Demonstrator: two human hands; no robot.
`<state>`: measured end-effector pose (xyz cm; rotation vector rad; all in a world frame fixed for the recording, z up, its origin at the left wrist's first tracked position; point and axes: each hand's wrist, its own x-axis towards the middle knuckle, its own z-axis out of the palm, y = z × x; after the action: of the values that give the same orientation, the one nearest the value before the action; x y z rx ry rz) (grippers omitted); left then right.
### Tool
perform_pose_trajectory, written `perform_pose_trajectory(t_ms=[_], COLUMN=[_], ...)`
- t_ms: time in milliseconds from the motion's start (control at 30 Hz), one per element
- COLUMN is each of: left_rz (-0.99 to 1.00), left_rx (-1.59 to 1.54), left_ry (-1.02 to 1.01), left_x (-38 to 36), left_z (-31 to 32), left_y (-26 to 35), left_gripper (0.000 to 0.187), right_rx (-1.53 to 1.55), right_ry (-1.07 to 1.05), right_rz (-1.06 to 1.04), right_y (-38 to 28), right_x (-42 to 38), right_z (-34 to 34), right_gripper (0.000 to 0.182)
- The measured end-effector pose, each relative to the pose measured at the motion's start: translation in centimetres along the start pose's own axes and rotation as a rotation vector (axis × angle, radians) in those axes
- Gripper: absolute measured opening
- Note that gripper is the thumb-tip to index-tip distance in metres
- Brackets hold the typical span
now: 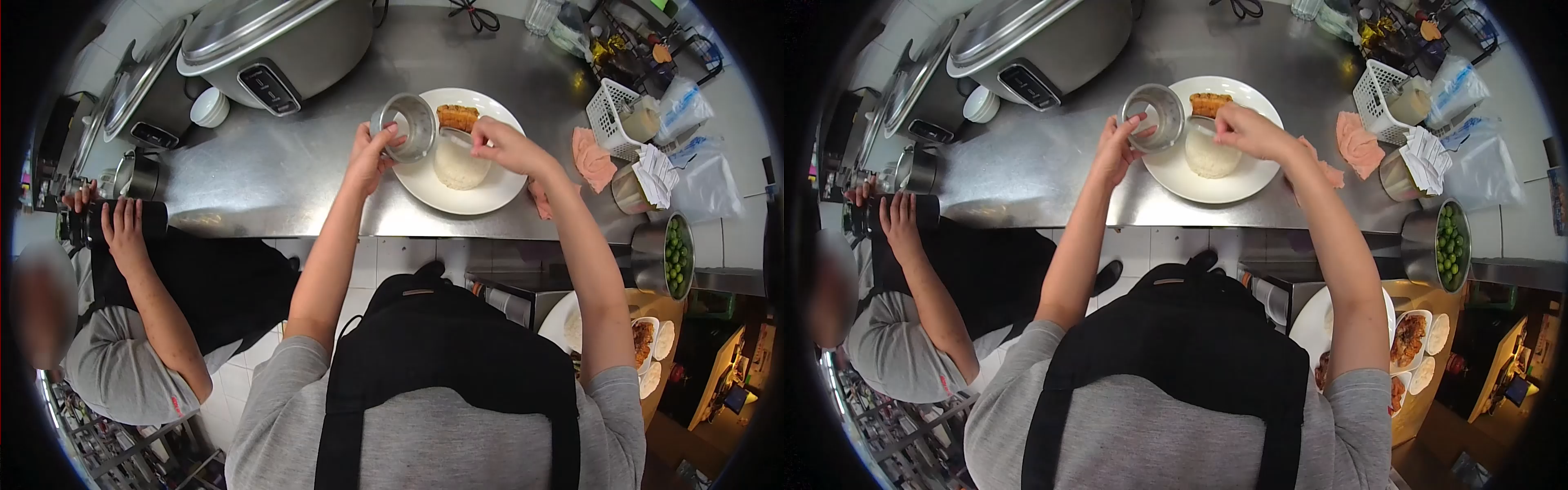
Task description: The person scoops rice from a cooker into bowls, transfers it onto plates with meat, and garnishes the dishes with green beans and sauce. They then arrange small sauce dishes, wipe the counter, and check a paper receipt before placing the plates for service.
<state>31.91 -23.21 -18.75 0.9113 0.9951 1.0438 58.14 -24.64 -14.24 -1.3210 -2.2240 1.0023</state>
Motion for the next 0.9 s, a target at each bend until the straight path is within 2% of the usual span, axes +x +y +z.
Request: perform_pose_trajectory(t_ms=[100,133,233,267,333,367,433,500,567,633,700,733,767,833,900], left_rz=[-0.03,-0.052,-0.133,-0.198,-0.296,-0.301,-0.309,-0.302,-0.292,-0.239,-0.212,-0.165,-0.119,-0.155,-0.129], left_rx=[-0.004,0.015,-0.149,-0.171,-0.17,-0.138,-0.108,-0.029,0.126,0.337,0.388,0.399,0.411,0.49,0.773], left_ry=[0.012,-0.03,-0.213,-0.194,-0.17,-0.136,-0.1,0.004,0.114,0.213,0.317,0.29,0.266,0.321,0.307], left_x=[-0.1,-0.1,-0.4,-0.8,-1.5,-1.9,-2.3,-3.2,-3.5,-3.4,-3.7,-3.1,-2.6,-3.2,-2.4], left_z=[1.0,1.1,2.5,2.9,2.6,2.2,0.0,-2.5,-6.4,-11.5,-13.7,-16.5,-18.8,-18.3,-20.5], left_y=[-0.1,-0.2,-0.1,0.2,0.5,0.7,1.0,2.0,1.9,0.8,1.3,0.5,-0.6,1.0,0.5], left_gripper=[0.054,0.052,0.064,0.066,0.068,0.068,0.068,0.068,0.07,0.07,0.067,0.065,0.063,0.059,0.055], right_rx=[0.409,0.564,0.865,0.718,0.538,0.502,0.375,0.625,0.879,1.263,1.374,1.421,1.413,1.396,1.381], right_ry=[-0.022,-0.036,0.152,0.288,0.468,0.523,0.498,0.299,0.315,0.551,0.8,0.923,0.94,0.973,1.031], right_rz=[0.218,0.18,0.183,0.201,0.278,0.343,0.5,0.826,0.942,0.775,0.667,0.602,0.543,0.43,0.415], right_y=[-2.0,-2.1,-3.6,-3.2,-2.7,-1.6,-0.3,-0.4,-1.5,-1.8,-1.2,-0.8,-0.5,-0.3,-0.7], right_x=[0.7,0.8,1.2,1.4,0.0,-1.3,-5.9,-9.9,-11.7,-11.0,-8.4,-7.5,-7.3,-7.1,-7.4], right_z=[-3.4,-3.9,-3.3,-3.1,-3.2,-2.9,-1.1,2.2,6.2,9.8,12.5,13.0,13.3,13.5,13.9], right_gripper=[0.022,0.025,0.032,0.04,0.033,0.032,0.037,0.035,0.038,0.046,0.049,0.052,0.052,0.054,0.056])
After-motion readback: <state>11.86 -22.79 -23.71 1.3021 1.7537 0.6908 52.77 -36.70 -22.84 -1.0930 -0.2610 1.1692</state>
